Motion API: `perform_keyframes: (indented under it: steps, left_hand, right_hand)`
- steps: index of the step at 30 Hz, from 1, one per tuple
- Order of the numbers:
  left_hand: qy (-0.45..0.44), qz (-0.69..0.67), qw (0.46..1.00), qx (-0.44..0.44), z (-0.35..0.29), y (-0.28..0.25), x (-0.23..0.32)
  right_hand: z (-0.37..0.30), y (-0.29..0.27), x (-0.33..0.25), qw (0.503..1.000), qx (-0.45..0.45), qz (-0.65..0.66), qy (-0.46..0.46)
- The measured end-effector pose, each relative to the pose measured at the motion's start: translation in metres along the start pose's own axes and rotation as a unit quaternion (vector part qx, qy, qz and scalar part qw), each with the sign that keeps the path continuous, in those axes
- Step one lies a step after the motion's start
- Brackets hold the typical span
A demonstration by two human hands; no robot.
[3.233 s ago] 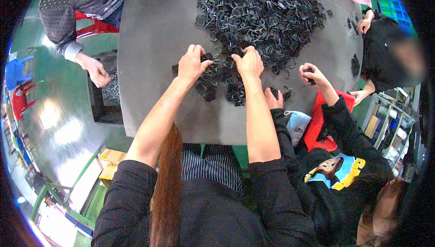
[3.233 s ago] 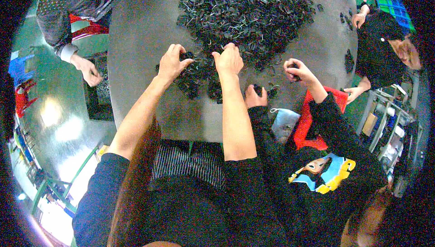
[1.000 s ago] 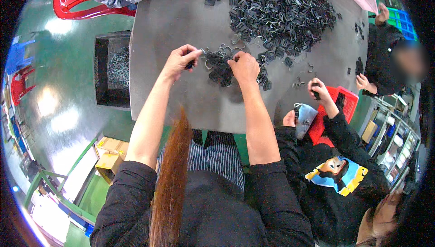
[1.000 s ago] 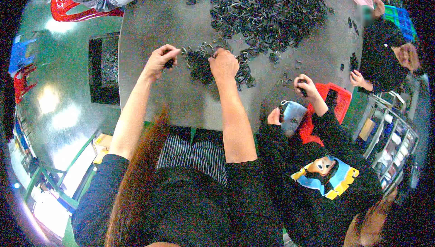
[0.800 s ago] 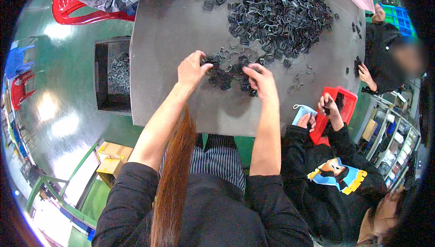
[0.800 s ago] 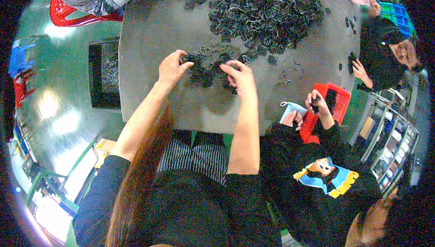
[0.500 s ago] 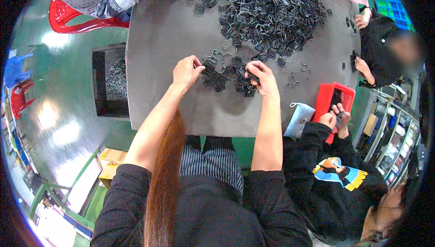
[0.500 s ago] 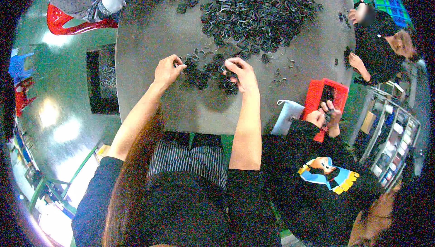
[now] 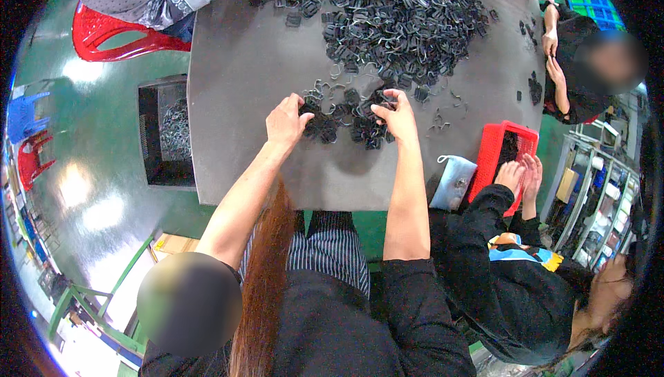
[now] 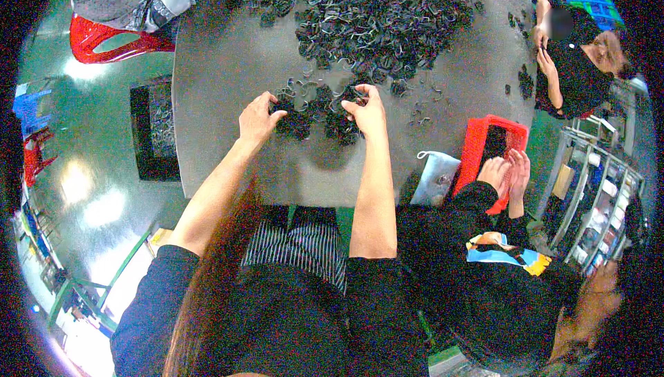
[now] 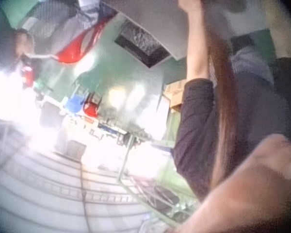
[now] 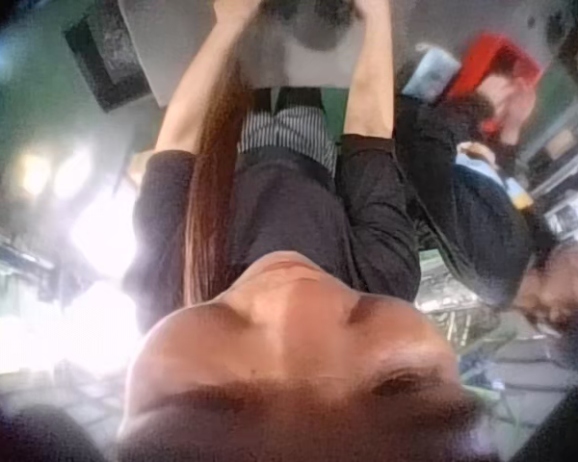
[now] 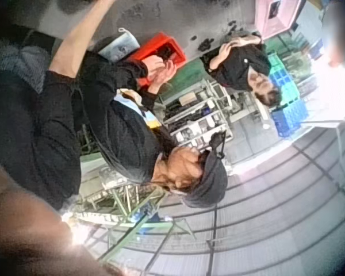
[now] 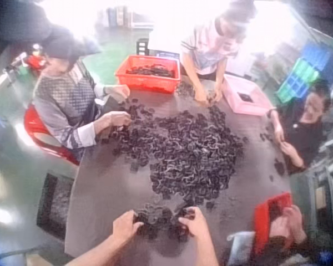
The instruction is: The person sorts through a large pile of black plastic buckles and components on a metal table, picking them up by hand and placing them into a red bin.
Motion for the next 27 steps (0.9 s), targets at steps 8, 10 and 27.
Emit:
perform_keyframes:
  steps: [8,10,27]
  left_hand:
    - [0.002,-0.031,0.999,0.033,0.002,-0.018,-0.016]
    - [-0.006,-0.018,0.999,0.034,-0.004,-0.021,-0.014]
    - [-0.009,-0.501,0.819,-0.28,-0.008,-0.015,-0.019]
  right_hand:
    - [-0.019,0.003,-0.01,0.979,-0.082,0.115,0.147]
    - [-0.023,-0.011,-0.001,0.987,-0.054,0.078,0.127]
    - [-0.018,-0.011,-0.019,0.965,-0.191,0.125,0.13]
Point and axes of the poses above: each hand's wrist, its own z-axis towards the middle knuckle, its own y-axis out of the palm, x = y × z, the point moved 5 cm from there along z, towards the middle knuckle, and after that the axes turned 11 degrees about z, right-handed, at the moved point
